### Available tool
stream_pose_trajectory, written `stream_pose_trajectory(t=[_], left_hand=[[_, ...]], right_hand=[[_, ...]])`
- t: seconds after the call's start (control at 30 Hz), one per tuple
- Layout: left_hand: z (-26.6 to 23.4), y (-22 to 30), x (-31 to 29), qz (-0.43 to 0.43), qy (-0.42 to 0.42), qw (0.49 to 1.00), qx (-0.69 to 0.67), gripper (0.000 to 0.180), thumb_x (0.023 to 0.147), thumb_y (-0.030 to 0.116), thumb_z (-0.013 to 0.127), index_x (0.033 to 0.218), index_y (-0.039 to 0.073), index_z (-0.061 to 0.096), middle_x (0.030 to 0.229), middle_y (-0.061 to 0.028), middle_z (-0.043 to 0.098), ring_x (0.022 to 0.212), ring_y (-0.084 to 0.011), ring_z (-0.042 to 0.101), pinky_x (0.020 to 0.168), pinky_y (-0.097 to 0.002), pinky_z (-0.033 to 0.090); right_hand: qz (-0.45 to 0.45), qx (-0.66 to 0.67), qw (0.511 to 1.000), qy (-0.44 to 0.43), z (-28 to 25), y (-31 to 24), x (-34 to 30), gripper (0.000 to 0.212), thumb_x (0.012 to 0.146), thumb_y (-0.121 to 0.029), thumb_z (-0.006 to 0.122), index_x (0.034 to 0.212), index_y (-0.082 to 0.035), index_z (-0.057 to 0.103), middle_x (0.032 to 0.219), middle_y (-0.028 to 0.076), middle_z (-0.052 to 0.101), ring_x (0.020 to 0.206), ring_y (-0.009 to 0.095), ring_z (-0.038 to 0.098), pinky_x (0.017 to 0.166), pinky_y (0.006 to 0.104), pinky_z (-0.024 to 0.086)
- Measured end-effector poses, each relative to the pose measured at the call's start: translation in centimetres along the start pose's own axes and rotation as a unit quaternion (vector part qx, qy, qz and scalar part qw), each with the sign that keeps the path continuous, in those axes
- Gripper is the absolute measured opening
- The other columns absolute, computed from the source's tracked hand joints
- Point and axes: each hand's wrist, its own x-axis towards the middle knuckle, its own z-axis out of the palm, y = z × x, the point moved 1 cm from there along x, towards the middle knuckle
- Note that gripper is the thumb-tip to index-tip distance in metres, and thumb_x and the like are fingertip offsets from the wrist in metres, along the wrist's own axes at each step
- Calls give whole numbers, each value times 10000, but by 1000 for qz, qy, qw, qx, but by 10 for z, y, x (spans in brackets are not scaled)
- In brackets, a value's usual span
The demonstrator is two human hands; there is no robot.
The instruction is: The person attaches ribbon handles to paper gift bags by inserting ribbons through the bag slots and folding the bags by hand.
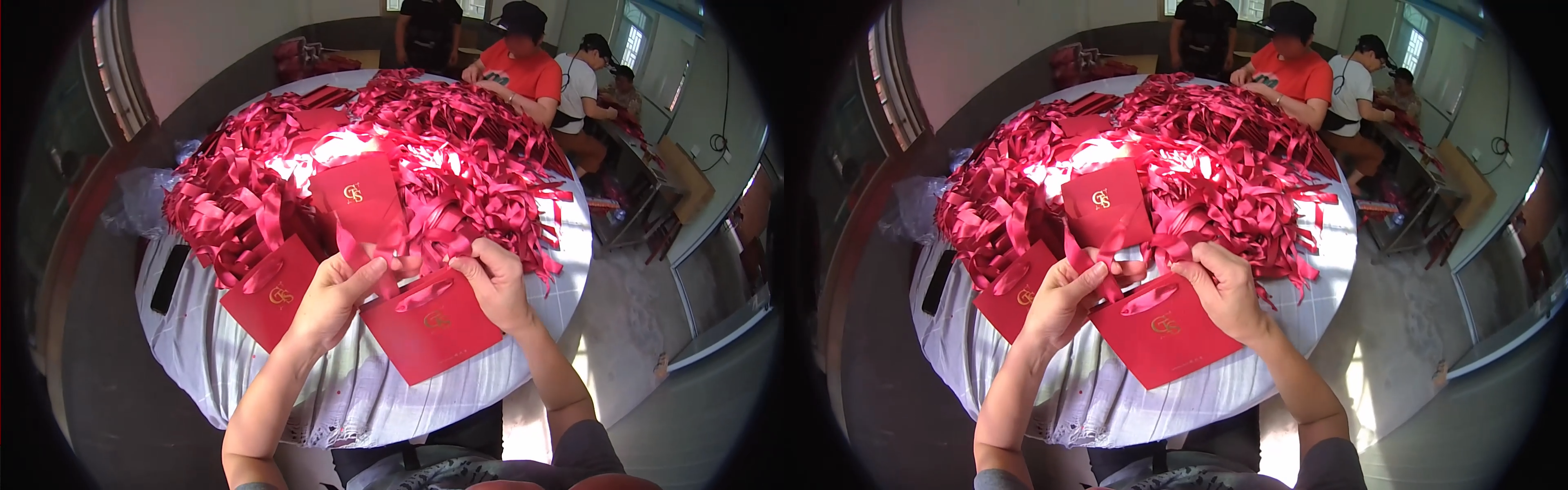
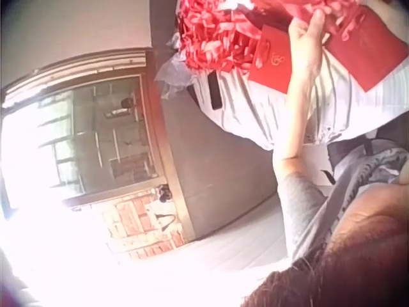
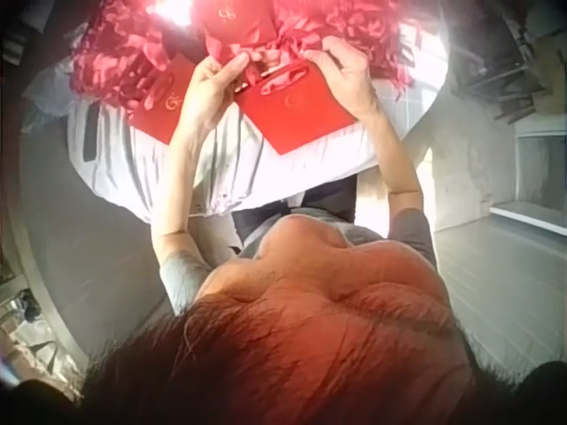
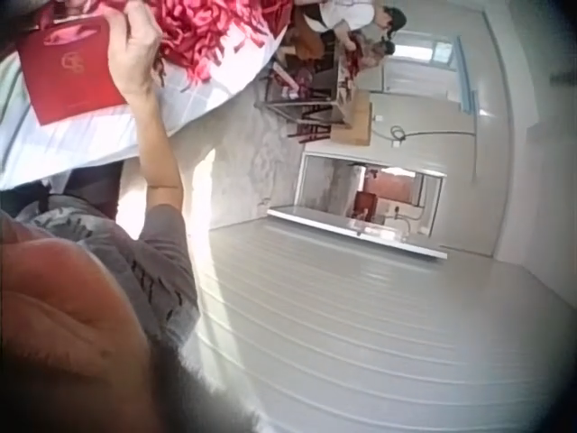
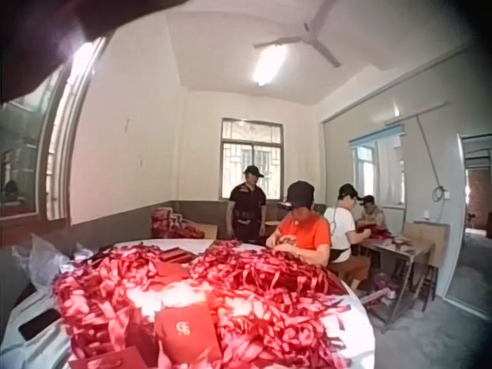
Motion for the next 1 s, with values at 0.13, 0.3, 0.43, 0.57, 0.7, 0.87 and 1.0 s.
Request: stream_pose_trajectory(t=[0.13, 0.3, 0.43, 0.57, 0.7, 0.87, 1.0], left_hand=[[-9, -6, 2, 29, -22, 995, -96, 141, 977, 160, 494, 1093, 80, 500, 1110, -222, 635, 1054, -296, 632, 890, -408, 529], [-18, -9, 4, 77, 14, 991, -110, 149, 998, 190, 450, 1055, 56, 480, 993, -185, 644, 918, -310, 670, 798, -398, 553], [-23, -14, 4, 84, 36, 990, -108, 147, 994, 173, 452, 1060, 45, 479, 930, -144, 642, 845, -301, 681, 772, -402, 563], [-34, -17, 3, 63, 54, 990, -110, 127, 997, 144, 434, 1059, 37, 466, 966, -159, 647, 835, -288, 681, 770, -383, 559], [-32, -12, -10, 148, 175, 857, 462, 419, 876, -3, 572, 1252, -35, 390, 1054, -211, 612, 924, -350, 623, 780, -387, 509], [6, -30, -50, 383, 1, 675, 631, 390, 679, 33, 619, 1062, -37, 594, 1028, -165, 600, 961, -283, 603, 841, -386, 492], [28, -65, -67, 262, -205, 690, 642, 580, 830, 322, 620, 1303, 12, 490, 1355, -178, 467, 1296, -316, 416, 1099, -463, 308]], right_hand=[[-1, 10, 1000, -11, 14, 6, -6, 192, 852, 11, 639, 756, 25, 473, 652, 73, 419, 584, 135, 426, 546, 281, 373], [-13, -6, 995, -94, 24, 10, -20, 79, 842, 39, 612, 852, 28, 534, 710, 153, 501, 620, 307, 518, 563, 374, 407], [-31, -33, 991, -122, 30, 12, -21, 87, 835, 52, 607, 885, 31, 539, 730, 159, 502, 641, 317, 535, 568, 385, 409], [-39, -40, 991, -125, 38, 8, -22, 112, 833, 62, 603, 914, 36, 530, 749, 177, 527, 668, 353, 558, 577, 400, 421], [77, -14, 984, -162, 42, 19, -34, 74, 884, -4, 579, 877, 12, 508, 688, 115, 483, 566, 206, 469, 550, 313, 389], [185, 78, 959, -201, 41, 21, -37, 73, 900, -44, 587, 934, 16, 562, 784, 2, 568, 704, 44, 487, 626, 233, 405], [351, 296, 863, -212, 41, 22, -31, 98, 892, -20, 587, 989, -5, 593, 955, 66, 659, 925, 117, 609, 832, 256, 476]])
